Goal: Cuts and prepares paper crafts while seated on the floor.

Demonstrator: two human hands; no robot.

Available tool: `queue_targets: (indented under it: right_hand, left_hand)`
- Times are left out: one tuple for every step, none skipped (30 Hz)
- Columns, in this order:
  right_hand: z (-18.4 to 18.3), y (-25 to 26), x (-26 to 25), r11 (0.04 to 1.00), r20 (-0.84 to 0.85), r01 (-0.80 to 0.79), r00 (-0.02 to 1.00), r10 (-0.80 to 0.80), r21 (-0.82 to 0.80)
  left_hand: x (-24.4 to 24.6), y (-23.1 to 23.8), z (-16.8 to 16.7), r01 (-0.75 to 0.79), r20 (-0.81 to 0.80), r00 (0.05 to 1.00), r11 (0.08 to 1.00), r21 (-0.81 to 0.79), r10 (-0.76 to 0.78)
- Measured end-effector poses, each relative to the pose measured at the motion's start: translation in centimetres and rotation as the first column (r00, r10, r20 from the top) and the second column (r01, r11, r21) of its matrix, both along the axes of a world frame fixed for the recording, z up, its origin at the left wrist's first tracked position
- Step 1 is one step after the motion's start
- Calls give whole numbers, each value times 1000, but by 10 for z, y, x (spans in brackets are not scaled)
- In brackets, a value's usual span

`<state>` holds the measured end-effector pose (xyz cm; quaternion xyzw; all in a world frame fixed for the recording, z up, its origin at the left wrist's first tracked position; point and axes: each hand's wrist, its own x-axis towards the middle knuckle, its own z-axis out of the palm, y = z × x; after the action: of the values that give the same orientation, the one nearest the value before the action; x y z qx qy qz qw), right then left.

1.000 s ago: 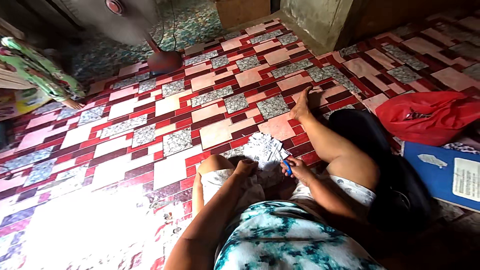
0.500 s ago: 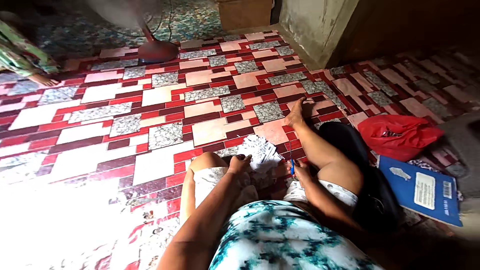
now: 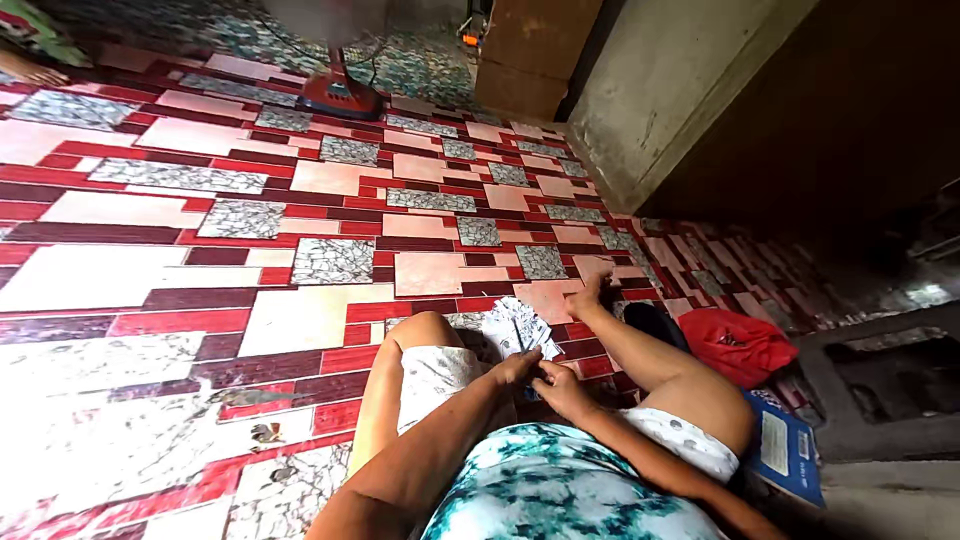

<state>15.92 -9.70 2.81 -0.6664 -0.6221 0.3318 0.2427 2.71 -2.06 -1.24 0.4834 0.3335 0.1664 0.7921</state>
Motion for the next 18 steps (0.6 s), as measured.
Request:
queue_targets:
  right_hand:
    - [3,2,-5,999,67,-34,997,35,-14]
    - [7,5,-10,998,143,-64,988,67,-27]
    - [11,7,-14,995,214,-93,972,101,-46]
    - [14,9,-17,991,285,-124,949,135,-55]
    - [18,12,-16,986,336,-151,927,164,-65]
    - [23,15,-12,983,367,-172,912,185,-69]
    - [30,22,-5,981,391,-178,899,195,-78]
    - [40,30,7,982,409,-166,892,189,-92]
    - [49,42,23,987,451,-129,878,160,-100]
    - [53,56,44,994,518,-65,849,104,-93]
    - [44,74,69,997,602,32,798,16,-68]
    - [22,97,94,984,685,173,721,-106,-30]
    - [-15,128,119,944,752,328,611,-247,43]
    - [-56,155,145,904,733,407,576,-362,126]
    - [-80,173,163,893,718,433,583,-381,122]
    - [-85,180,170,909,730,410,598,-331,76]
    - [-89,184,173,920,721,382,615,-320,82]
    - [-85,191,163,911,705,412,639,-309,26]
  left_hand:
    - [-6,2,1,-21,-21,1000,1000,5,21]
    - [-12,3,4,-27,-53,998,1000,12,27]
    - [-17,3,7,-33,-79,996,999,27,35]
    - [-19,2,10,-62,-85,994,997,42,65]
    - [-20,3,12,-112,-67,991,993,44,115]
    - [-21,6,13,-178,-25,984,984,29,178]
    - [-25,11,14,-243,22,970,970,3,243]
    - [-31,18,15,-304,62,951,953,-22,304]
    - [-39,25,15,-373,92,922,926,-59,377]
    - [-47,29,14,-447,121,880,887,-117,460]
    - [-54,33,13,-523,145,820,828,-202,553]
    - [-59,36,15,-578,161,750,754,-312,641]
    - [-61,39,15,-607,170,674,671,-426,719]
    - [-61,40,15,-612,172,622,611,-502,764]
    - [-59,41,14,-610,171,601,586,-533,781]
    - [-57,41,15,-608,167,602,584,-538,781]
    - [-56,42,15,-603,167,618,599,-526,769]
    - [-56,43,15,-593,172,635,618,-516,753]
